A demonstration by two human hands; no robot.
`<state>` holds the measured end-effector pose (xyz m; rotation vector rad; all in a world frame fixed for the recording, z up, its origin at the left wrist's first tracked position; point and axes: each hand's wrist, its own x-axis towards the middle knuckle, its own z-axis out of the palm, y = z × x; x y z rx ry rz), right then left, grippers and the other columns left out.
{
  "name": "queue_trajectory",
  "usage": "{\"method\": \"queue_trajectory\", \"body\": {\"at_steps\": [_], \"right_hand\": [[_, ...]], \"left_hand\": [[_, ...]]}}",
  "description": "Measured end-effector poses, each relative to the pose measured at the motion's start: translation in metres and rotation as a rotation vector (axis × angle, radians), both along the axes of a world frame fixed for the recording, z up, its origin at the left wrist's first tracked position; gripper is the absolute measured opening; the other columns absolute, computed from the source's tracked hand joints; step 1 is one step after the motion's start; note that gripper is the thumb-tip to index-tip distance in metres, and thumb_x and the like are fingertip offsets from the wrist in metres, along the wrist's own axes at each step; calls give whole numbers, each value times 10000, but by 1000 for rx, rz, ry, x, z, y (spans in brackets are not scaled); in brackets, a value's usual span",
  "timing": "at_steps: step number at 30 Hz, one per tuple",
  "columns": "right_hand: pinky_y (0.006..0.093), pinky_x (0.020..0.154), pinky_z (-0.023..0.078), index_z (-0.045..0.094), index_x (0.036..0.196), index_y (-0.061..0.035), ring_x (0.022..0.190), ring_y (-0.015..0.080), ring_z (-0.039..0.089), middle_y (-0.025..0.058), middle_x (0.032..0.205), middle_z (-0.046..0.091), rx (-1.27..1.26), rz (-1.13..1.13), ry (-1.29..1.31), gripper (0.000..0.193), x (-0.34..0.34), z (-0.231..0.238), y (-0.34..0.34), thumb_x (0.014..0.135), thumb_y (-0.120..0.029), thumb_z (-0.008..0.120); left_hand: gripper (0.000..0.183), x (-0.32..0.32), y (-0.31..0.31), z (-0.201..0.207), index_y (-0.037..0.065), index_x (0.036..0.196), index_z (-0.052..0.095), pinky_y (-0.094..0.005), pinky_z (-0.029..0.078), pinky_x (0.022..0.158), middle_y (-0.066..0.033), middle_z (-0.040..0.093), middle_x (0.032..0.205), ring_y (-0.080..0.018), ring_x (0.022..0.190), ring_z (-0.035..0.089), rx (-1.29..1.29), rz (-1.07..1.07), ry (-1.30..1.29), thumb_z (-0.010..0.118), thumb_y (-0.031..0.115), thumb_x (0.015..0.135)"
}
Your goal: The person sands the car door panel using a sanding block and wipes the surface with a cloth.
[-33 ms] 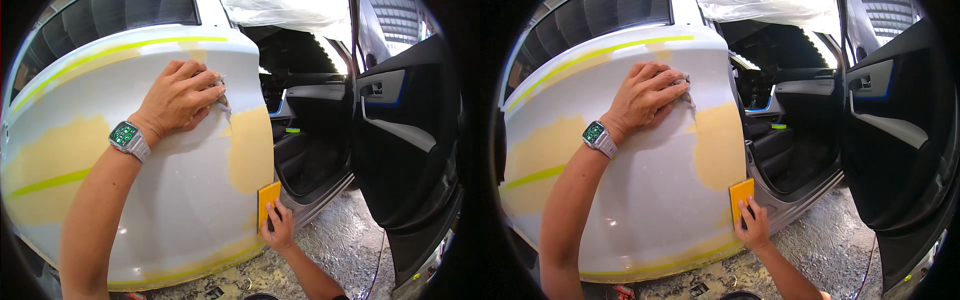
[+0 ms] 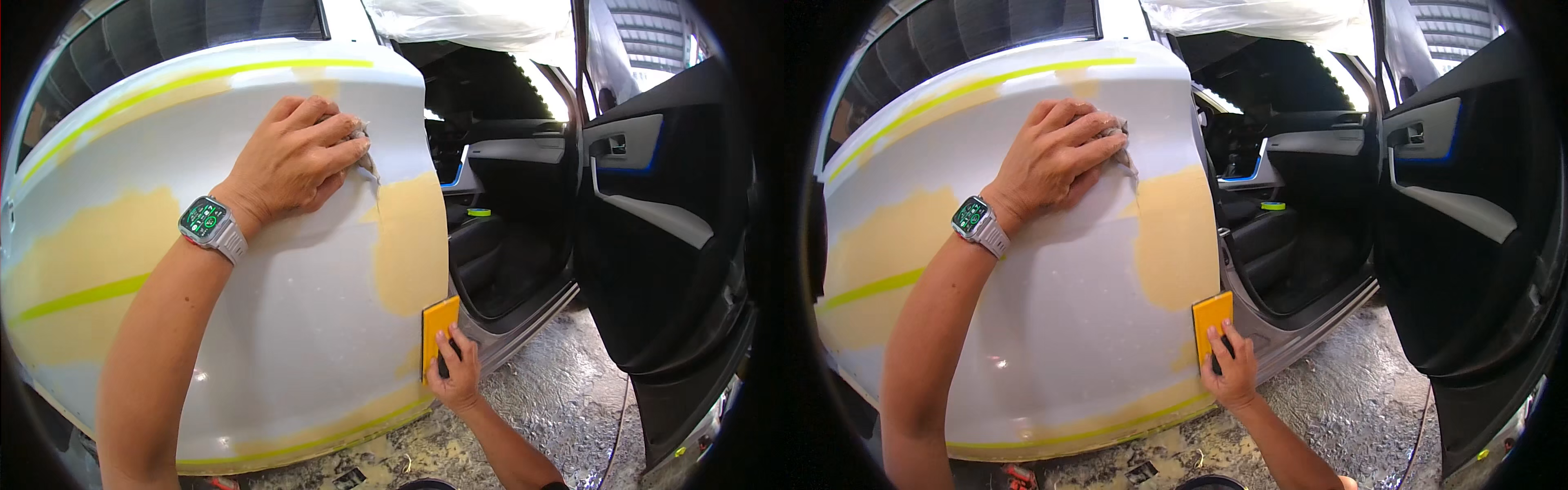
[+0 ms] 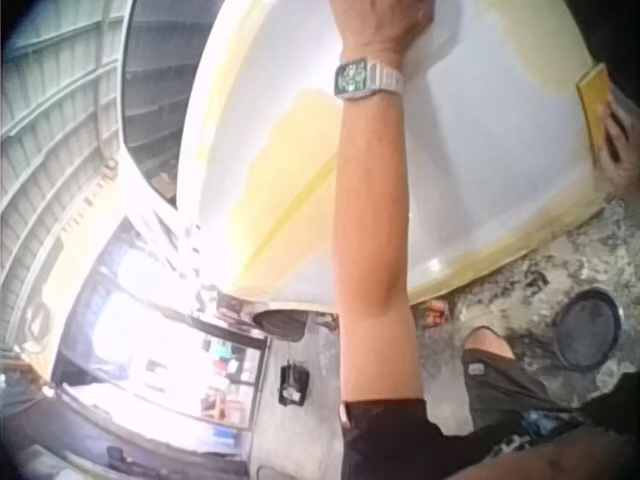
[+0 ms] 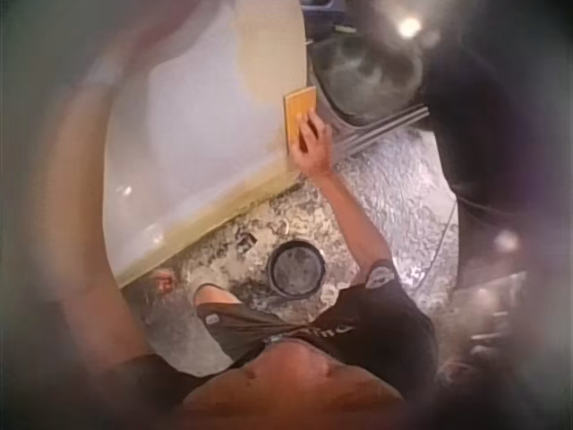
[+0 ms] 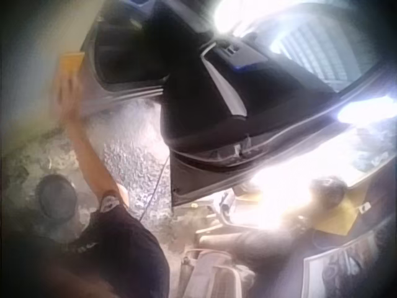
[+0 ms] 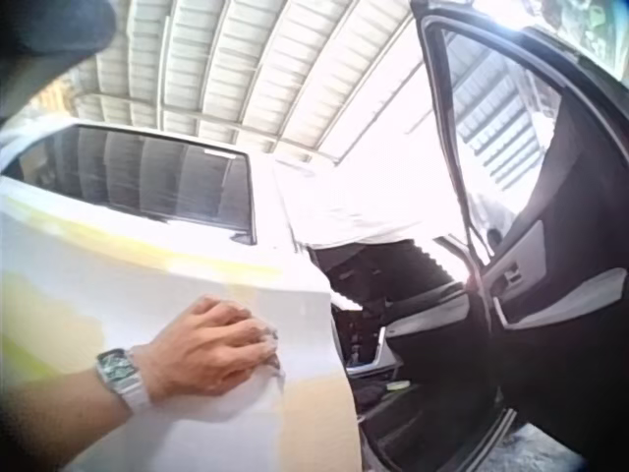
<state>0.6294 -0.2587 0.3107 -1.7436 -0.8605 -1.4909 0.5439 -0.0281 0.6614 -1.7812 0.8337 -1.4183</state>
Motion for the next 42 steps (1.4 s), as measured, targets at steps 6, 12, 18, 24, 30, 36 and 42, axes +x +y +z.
{"method": "queue_trajectory", "body": {"at_steps": [6, 12, 18, 24, 30, 36, 42], "right_hand": [[441, 951, 515, 639, 1369, -67, 1139, 420, 599, 180, 1381, 586, 74, 97, -30, 580, -1, 178, 21, 792, -18, 674], [441, 911, 526, 639, 1386, -81, 1047, 396, 609, 207, 1408, 567, -17, -17, -34, 640, -14, 71, 17, 753, -35, 718], [455, 900, 544, 631, 1393, -73, 1100, 410, 602, 219, 1403, 568, 37, 46, -5, 637, -19, 66, 25, 760, -32, 702], [454, 909, 545, 597, 1431, -88, 1081, 405, 598, 189, 1407, 569, 33, 59, -22, 655, -14, 178, 36, 784, -42, 687], [413, 789, 577, 641, 1399, -125, 980, 368, 630, 182, 1380, 591, -8, -4, 32, 677, -35, 48, 34, 733, -37, 721], [459, 948, 535, 624, 1396, -78, 1155, 400, 609, 209, 1377, 581, 42, 110, -21, 649, -34, 187, 58, 753, -31, 705], [451, 791, 575, 649, 1380, -97, 1011, 383, 661, 200, 1358, 599, -25, 18, 14, 635, -55, 74, 50, 751, -35, 714]], "left_hand": [[417, -4, 17, -2, 164, 1189, 699, -418, 428, 1057, -25, 667, 1248, -260, 1196, 572, 4, 39, -32, 746, 101, 780], [390, -1, 6, 2, 168, 1170, 708, -413, 425, 1061, -23, 668, 1254, -259, 1187, 577, 13, 9, -24, 757, 128, 785], [380, 0, 5, 0, 170, 1161, 708, -401, 426, 1052, -22, 669, 1248, -258, 1186, 583, -9, -5, -6, 768, 157, 786], [380, -6, 13, -2, 177, 1160, 711, -402, 428, 1049, -25, 670, 1247, -252, 1193, 582, -17, 29, -16, 767, 151, 784], [357, 4, -1, -1, 173, 1140, 709, -403, 433, 1054, -21, 673, 1217, -247, 1185, 587, -41, -35, -16, 772, 144, 790], [377, -2, 14, -4, 163, 1148, 704, -406, 435, 1038, -26, 665, 1216, -255, 1174, 590, -67, 4, -22, 773, 137, 778], [353, 6, 4, -2, 162, 1131, 707, -405, 441, 1026, -26, 666, 1203, -250, 1169, 594, -41, -54, -46, 764, 138, 784]]}}
